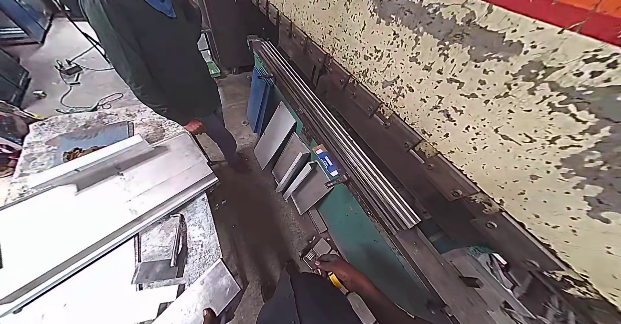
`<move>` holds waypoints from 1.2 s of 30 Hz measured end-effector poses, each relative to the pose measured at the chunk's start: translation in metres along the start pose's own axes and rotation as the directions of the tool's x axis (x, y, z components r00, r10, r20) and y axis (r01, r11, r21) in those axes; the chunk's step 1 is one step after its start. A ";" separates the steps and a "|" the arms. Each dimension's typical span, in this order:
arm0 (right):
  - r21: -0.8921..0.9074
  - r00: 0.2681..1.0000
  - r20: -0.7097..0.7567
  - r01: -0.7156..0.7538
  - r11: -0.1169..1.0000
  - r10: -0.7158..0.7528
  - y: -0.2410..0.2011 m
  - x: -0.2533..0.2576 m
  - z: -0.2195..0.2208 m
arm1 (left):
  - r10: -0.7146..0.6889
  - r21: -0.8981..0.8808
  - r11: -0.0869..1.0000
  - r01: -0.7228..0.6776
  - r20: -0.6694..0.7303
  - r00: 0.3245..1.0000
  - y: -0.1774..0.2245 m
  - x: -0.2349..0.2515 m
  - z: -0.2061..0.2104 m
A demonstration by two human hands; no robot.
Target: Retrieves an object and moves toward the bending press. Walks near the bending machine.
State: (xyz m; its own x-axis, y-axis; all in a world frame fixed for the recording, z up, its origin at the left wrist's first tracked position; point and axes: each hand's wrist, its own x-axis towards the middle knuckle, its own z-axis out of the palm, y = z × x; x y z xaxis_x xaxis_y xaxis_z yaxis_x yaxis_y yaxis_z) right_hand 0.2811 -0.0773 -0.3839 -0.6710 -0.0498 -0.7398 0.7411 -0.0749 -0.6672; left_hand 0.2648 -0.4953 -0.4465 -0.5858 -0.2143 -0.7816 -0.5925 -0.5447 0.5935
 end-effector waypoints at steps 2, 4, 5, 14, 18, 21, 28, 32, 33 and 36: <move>-0.015 1.000 0.017 -0.003 1.000 0.003 0.001 0.000 0.002 | -0.020 -0.007 1.000 0.020 -0.013 1.000 -0.001 0.006 0.001; -0.029 1.000 0.023 0.001 1.000 0.000 -0.002 0.002 0.003 | -0.021 -0.042 0.999 0.019 -0.033 0.999 -0.006 0.014 -0.001; -0.035 1.000 0.021 0.004 0.999 -0.003 -0.004 0.003 0.003 | -0.013 -0.064 0.998 0.010 -0.036 0.999 -0.009 0.019 -0.002; 0.024 0.996 -0.077 0.040 0.999 -0.038 -0.017 -0.010 -0.004 | -0.202 0.485 0.863 0.143 0.071 0.977 0.023 -0.021 0.013; 0.003 0.996 -0.052 0.072 0.997 -0.072 0.022 -0.019 -0.021 | 0.050 0.869 0.458 -0.189 0.186 0.981 0.038 -0.033 0.027; 0.008 0.996 -0.092 0.004 1.000 -0.003 0.064 -0.027 -0.031 | 0.213 0.922 0.047 -0.385 0.367 0.906 0.056 0.004 0.035; 0.158 0.958 -0.213 -0.161 0.974 0.193 0.167 -0.076 -0.043 | 0.030 0.824 -0.394 -0.407 0.453 0.891 0.072 0.064 0.059; 0.282 0.941 -0.089 -0.290 0.915 0.325 0.190 -0.096 -0.064 | -0.075 0.768 -0.396 -0.503 0.519 0.851 0.078 0.082 0.060; 0.240 0.938 -0.072 -0.313 0.919 0.338 0.191 -0.096 -0.069 | -0.091 0.763 -0.412 -0.498 0.509 0.856 0.079 0.086 0.059; -0.105 0.934 -0.127 -0.347 0.932 0.334 0.191 -0.083 -0.084 | -0.155 0.782 -0.406 -0.473 0.451 0.879 0.085 0.097 0.055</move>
State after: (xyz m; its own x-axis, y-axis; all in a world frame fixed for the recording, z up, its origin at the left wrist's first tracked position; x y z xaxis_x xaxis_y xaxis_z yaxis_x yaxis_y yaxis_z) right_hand 0.4802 -0.0041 -0.4570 -0.3767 0.0551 -0.9247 0.9259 0.0522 -0.3741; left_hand 0.1274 -0.5180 -0.4614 -0.6722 0.2623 -0.6923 0.0855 0.9564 0.2794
